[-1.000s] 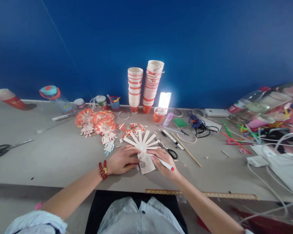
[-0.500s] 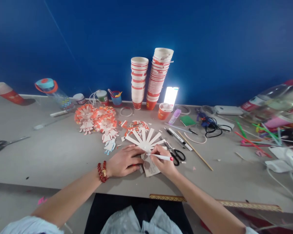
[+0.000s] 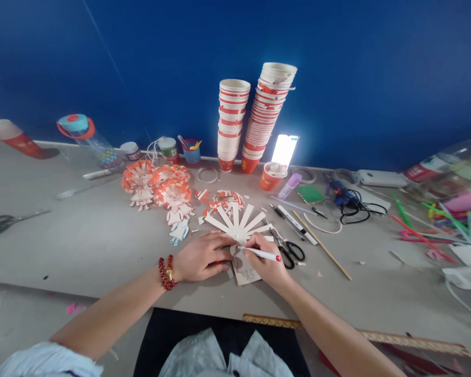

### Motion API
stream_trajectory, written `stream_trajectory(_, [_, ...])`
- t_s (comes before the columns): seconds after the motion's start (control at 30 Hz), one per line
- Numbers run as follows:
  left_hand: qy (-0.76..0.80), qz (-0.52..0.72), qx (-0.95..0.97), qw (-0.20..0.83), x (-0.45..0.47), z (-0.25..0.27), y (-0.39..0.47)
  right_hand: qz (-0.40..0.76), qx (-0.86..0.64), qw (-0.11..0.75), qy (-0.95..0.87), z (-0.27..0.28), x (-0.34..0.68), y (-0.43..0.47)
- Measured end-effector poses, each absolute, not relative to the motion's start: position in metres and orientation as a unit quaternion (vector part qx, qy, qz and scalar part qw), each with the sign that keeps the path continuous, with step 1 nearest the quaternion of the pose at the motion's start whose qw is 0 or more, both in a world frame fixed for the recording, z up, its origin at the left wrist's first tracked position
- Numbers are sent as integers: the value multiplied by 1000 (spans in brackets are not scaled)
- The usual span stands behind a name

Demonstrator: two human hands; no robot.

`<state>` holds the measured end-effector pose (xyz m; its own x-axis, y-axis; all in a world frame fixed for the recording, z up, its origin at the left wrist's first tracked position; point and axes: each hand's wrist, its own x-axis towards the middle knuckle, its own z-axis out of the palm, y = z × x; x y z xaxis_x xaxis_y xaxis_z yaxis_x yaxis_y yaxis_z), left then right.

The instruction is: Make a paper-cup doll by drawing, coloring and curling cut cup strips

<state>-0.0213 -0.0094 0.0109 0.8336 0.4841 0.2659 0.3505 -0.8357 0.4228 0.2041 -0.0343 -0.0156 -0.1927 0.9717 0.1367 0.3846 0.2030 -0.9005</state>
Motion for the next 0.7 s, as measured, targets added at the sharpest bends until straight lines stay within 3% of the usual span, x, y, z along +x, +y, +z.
stream_trajectory(0.7, [230, 171, 940, 186, -23, 12, -10, 349, -520, 356, -694, -14, 204, -36])
